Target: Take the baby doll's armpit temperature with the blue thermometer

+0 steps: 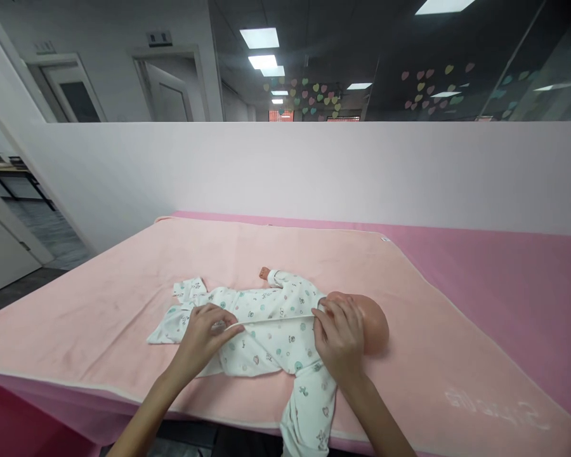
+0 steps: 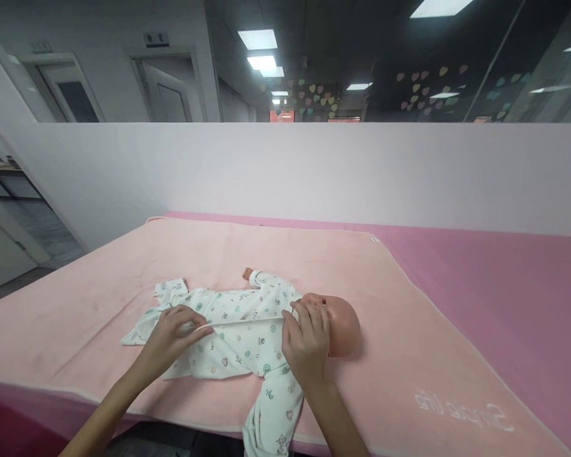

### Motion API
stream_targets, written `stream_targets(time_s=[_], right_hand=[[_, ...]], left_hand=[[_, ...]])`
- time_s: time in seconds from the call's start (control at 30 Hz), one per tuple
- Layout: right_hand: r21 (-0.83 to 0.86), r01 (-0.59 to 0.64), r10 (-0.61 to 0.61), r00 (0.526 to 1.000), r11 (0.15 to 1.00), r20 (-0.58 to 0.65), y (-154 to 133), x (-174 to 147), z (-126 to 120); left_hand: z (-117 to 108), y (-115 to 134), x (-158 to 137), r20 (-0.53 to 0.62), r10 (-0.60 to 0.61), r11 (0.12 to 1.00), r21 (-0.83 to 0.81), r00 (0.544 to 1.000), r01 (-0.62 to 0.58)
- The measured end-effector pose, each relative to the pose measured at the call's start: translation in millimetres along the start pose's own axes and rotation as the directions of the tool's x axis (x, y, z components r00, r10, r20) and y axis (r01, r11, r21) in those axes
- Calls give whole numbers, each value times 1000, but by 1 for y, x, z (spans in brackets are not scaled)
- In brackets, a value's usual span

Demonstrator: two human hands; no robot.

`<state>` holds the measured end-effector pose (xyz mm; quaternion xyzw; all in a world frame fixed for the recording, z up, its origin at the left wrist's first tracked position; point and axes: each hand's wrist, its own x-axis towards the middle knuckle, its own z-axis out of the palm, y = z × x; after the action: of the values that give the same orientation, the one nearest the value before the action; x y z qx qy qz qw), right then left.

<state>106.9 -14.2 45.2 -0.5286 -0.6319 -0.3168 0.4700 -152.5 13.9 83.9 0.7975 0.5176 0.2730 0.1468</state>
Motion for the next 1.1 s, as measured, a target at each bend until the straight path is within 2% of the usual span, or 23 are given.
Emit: stream_targets(time_s=[0.13, 0.27, 0.37, 0.5, 0.57, 0.6, 0.67, 0.73, 0.8, 0.83, 0.87, 1.03, 1.1], right_hand=[[-160, -7, 35, 985, 987, 171, 3, 5, 9], [-154, -7, 55, 950, 988, 306, 4, 6, 10], [-73, -82, 100, 953, 994, 288, 4, 6, 8], [21, -263, 256, 951, 965, 174, 16, 12, 1], [35, -382, 371, 913, 924, 169, 30, 16, -4], [41, -447, 430, 880, 894, 203, 40, 17, -6], [70, -571, 522, 788, 818, 326, 60, 18, -10], [152, -673, 561, 703, 724, 438, 81, 15, -11], [275, -752, 573, 642, 599, 509, 97, 10, -9], [329, -784, 580, 614, 526, 536, 104, 8, -8], [370, -813, 588, 581, 450, 563, 109, 6, -7], [457, -882, 614, 424, 114, 666, 125, -7, 1], [483, -875, 661, 339, -40, 669, 130, -16, 6]], left_hand=[[22, -16, 12, -47, 10, 997, 75, 999, -6], [32, -25, 10, -124, 44, 995, 93, 991, -32], [26, -27, 13, -158, 39, 998, 53, 987, -31], [14, -13, 39, -303, 32, 999, 10, 952, -31], [17, 0, 62, -345, 50, 998, -12, 937, -58], [23, 5, 75, -344, 72, 996, -16, 936, -83], [43, 12, 101, -282, 133, 991, 8, 950, -136], [71, 11, 122, -140, 163, 986, 66, 977, -155], [95, 4, 136, 64, 161, 978, 127, 985, -168], [104, 0, 139, 134, 148, 975, 147, 980, -168], [110, -4, 141, 150, 144, 971, 167, 978, -168], [106, -9, 142, 185, 47, 967, 239, 982, -92], [102, -10, 146, 236, -14, 979, 203, 972, -35]])
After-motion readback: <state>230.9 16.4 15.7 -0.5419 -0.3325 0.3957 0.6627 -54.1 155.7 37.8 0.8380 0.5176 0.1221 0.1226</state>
